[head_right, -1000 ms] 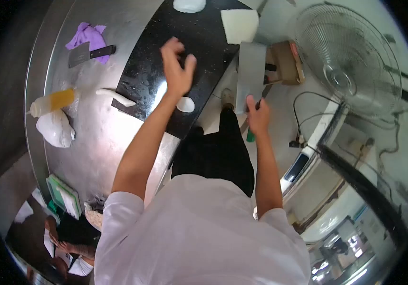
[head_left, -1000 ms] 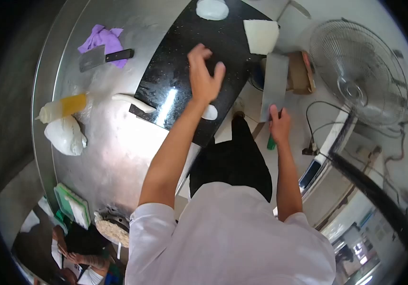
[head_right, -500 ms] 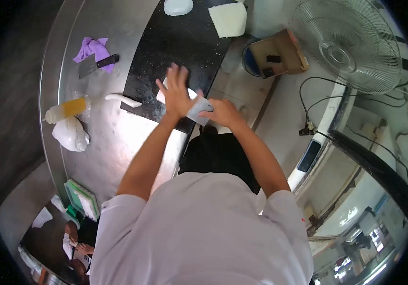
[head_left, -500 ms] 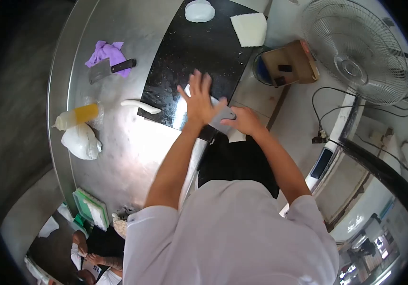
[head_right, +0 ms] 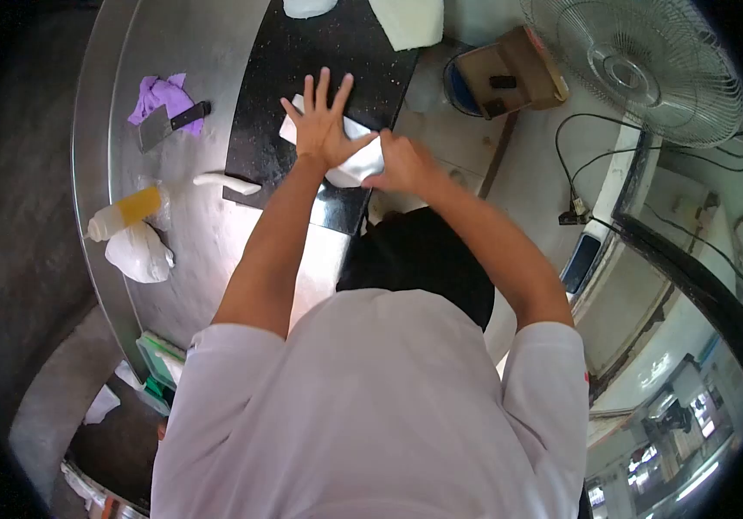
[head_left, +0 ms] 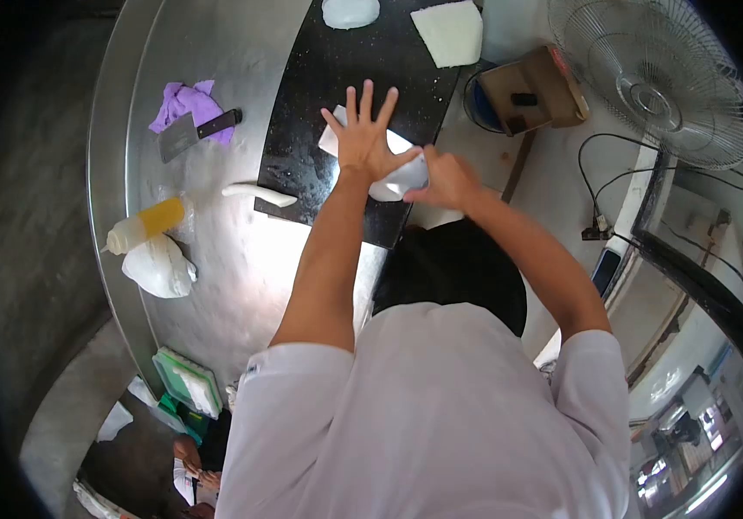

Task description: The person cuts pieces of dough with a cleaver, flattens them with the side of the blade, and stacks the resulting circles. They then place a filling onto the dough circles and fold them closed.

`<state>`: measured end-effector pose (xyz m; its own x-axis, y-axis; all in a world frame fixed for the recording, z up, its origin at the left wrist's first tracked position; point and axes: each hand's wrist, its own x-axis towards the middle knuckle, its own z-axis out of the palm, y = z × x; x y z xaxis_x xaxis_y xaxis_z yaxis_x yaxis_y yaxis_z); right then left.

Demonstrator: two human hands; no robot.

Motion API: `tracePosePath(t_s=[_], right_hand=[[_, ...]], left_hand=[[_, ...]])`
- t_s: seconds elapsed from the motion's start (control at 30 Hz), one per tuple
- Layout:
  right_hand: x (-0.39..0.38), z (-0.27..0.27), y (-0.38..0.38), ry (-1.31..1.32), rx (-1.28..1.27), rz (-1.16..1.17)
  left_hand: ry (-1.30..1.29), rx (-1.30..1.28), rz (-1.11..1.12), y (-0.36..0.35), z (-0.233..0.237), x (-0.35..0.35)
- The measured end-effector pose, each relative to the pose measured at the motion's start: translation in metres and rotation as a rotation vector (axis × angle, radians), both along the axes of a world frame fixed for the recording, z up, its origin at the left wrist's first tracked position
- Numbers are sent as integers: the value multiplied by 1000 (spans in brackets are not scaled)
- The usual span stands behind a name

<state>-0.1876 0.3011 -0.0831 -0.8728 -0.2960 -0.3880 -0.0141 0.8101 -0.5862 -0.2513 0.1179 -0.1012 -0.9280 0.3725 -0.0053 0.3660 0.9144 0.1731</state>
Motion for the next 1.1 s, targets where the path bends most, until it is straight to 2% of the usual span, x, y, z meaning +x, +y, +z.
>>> tracePosePath(t_s=[0.1,0.17,0.23,0.3,0.37,0.43,0.47,0.57,0.63,0.7,0.73,0.8,0.9,0.97,1.03,1.1], right_hand=[[44,-10,1,-24,-113,-32],[34,-18,5,-18,-83,-54],[34,-14,2,-18,-61,-81],[20,-12,7,-34,-2,-60],[3,-15,11,118,-68,-30],[-6,-15,5,47,-70,-77],[-2,-12,1,-40,-70,-120],[64,-36,0,-10,-197,-87],[70,-23,4,-23,-146,-131],[71,-20,16,-85,-103,-164],[59,-28,28,-65,-51,-73],[17,-27,40,8,-30,53],[-20,-22,39,46,-61,112],[-14,-16,33,76,-55,126],[36,-20,26,-69,-158,36],[48,-23,29,9,-148,-4]], left_hand=[[-135,-69,-88,-2,6,28],[-187,-62,-120,2,1,20],[-82,34,-133,3,-5,10],[-68,23,-119,6,-5,1],[12,61,-103,9,-8,-18],[39,52,-169,9,-9,-37],[-18,18,-194,8,-6,-35],[-88,93,-296,-2,-10,18],[-220,-41,-339,14,0,25],[-141,36,-325,22,-8,16],[-161,22,-342,22,-9,16],[-26,82,-155,28,-12,4],[72,103,-65,20,-13,-15],[28,70,-83,18,-5,-16],[-57,-25,-227,11,-8,17],[-123,10,-258,24,-9,24]])
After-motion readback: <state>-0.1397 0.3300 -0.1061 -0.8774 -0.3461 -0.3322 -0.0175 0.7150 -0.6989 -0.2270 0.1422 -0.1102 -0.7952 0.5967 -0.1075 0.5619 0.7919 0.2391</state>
